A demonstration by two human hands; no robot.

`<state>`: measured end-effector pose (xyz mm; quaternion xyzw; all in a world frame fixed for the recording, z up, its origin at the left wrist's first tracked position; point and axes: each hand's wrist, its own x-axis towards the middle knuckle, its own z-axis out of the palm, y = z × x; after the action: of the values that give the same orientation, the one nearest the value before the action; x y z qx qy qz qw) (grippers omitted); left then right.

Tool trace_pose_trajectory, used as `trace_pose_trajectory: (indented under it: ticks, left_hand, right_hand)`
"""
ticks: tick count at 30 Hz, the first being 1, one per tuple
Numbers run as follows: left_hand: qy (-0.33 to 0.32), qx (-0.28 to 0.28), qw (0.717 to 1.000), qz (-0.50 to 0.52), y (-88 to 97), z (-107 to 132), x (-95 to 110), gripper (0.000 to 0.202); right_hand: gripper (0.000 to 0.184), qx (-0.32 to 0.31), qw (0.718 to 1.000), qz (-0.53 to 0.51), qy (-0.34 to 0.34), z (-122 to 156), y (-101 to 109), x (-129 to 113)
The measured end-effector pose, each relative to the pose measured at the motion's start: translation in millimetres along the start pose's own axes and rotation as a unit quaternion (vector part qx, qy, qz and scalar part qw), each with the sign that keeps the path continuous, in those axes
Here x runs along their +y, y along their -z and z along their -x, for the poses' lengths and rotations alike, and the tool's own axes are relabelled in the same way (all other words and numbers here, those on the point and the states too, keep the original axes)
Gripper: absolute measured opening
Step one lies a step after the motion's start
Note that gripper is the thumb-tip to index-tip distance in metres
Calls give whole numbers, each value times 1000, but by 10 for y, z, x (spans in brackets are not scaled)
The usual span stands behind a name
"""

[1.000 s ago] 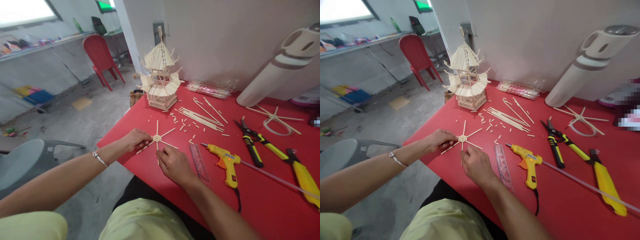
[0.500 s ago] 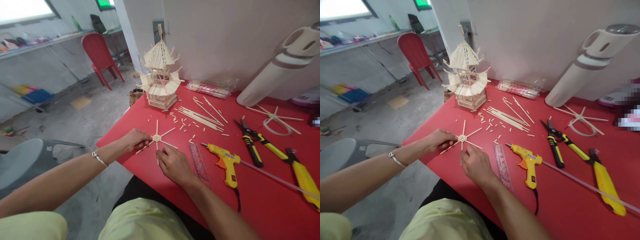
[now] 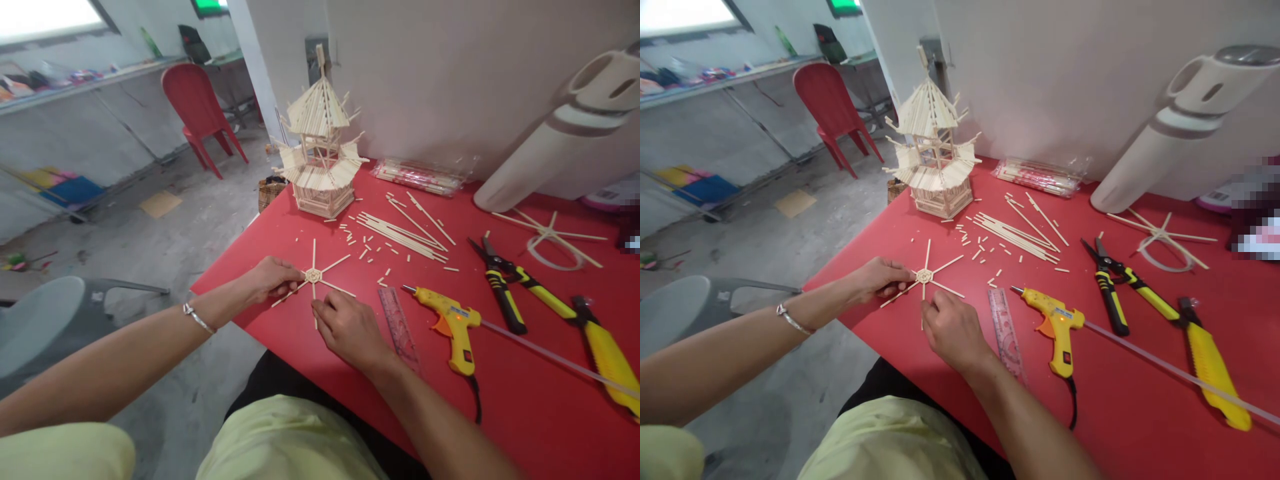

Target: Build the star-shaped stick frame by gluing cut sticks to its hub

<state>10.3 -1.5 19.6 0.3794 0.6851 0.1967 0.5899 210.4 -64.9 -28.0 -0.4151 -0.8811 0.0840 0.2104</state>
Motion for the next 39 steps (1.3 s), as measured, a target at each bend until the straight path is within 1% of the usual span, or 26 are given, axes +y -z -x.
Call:
trace_pose_trajectory:
  ticks: [5,13,23,29,39]
  left_hand:
    - [1,7,1000,-6,5,0,-4,23]
    - [12,12,1000,-6,-23,43,59,24]
    - [4,4,1000,-14,-15,31,45,25]
    - [0,12,1000,-17,-24,26,41,25]
    - [3,-3,1000,-8,-6,29,28,24]
  right_hand:
    - [22,3,1000,-2,2,7,-3,0]
    - [22,7,1000,-4,2,3,-15,4]
    - [22,7,1000,-1,0,7,-35,6]
    - [23,8,1000,-1,2,10,-39,8]
    - [23,2,1000,-3,-1,5,-24,8]
